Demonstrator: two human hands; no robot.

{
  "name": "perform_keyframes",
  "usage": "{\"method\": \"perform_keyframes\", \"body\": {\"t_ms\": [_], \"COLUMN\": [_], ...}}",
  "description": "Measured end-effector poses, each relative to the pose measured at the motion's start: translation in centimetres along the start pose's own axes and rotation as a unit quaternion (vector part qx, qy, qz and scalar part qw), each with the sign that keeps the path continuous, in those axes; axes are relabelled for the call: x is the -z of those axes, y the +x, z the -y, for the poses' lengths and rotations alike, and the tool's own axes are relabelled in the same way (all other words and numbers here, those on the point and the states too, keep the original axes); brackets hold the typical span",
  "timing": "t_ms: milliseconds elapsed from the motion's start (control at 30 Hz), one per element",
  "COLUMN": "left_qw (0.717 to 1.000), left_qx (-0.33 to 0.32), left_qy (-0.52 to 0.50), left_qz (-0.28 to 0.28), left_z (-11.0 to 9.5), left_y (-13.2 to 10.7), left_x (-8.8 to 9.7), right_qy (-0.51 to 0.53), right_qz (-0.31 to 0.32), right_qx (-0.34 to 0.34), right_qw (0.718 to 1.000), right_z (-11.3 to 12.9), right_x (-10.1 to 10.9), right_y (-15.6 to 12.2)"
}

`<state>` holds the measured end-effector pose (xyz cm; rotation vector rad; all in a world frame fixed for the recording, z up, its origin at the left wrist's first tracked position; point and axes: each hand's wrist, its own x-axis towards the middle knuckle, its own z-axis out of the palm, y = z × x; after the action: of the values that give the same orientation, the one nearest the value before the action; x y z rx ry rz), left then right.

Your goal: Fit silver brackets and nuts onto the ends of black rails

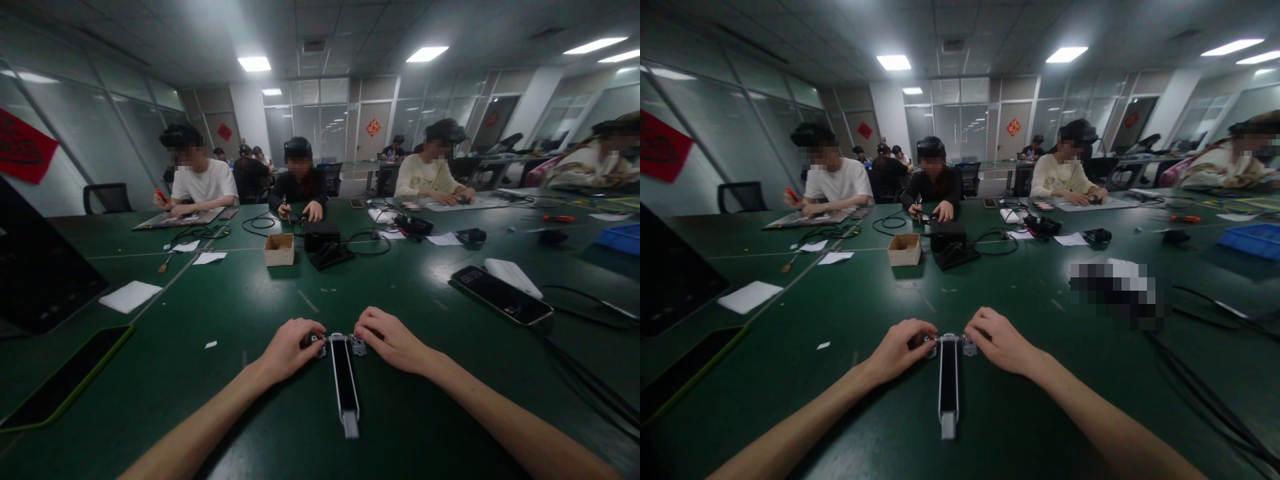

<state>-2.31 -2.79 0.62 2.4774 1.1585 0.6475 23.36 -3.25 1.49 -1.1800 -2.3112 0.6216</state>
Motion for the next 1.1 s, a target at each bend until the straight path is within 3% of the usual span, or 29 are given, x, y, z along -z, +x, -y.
{"method": "perform_keyframes", "body": {"t_ms": [267, 467, 600, 767, 833, 967, 1100], "left_qw": [1.0, 1.0, 1.0, 1.0, 1.0, 1.0, 1.0], "left_qx": [0.006, 0.008, 0.004, -0.003, -0.001, 0.0, 0.0], "left_qy": [0.0, 0.005, 0.003, 0.002, 0.001, -0.003, 0.003], "left_qz": [0.002, 0.005, 0.005, 0.002, 0.002, 0.003, -0.012], "left_z": [-0.2, -0.2, -0.3, -0.2, -0.1, -0.1, -0.3], "left_y": [0.1, 0.1, 0.1, 0.1, 0.1, 0.1, 0.0], "left_x": [0.0, 0.1, 0.2, 0.2, 0.1, 0.0, 0.0], "right_qy": [-0.019, -0.018, -0.012, -0.016, -0.032, -0.088, -0.122], "right_qz": [-0.052, -0.009, -0.072, 0.006, -0.012, -0.121, -0.093], "right_qx": [0.007, 0.011, 0.016, 0.034, 0.032, 0.003, -0.022], "right_qw": [0.998, 1.0, 0.997, 0.999, 0.999, 0.989, 0.988], "right_z": [-0.3, -0.2, -0.3, 0.0, -0.5, -2.8, -4.9], "right_x": [0.2, -0.2, -0.2, 0.2, 0.3, 0.8, 1.3], "right_y": [0.0, -0.1, 0.0, -0.1, 0.0, 0.4, 0.5]}}
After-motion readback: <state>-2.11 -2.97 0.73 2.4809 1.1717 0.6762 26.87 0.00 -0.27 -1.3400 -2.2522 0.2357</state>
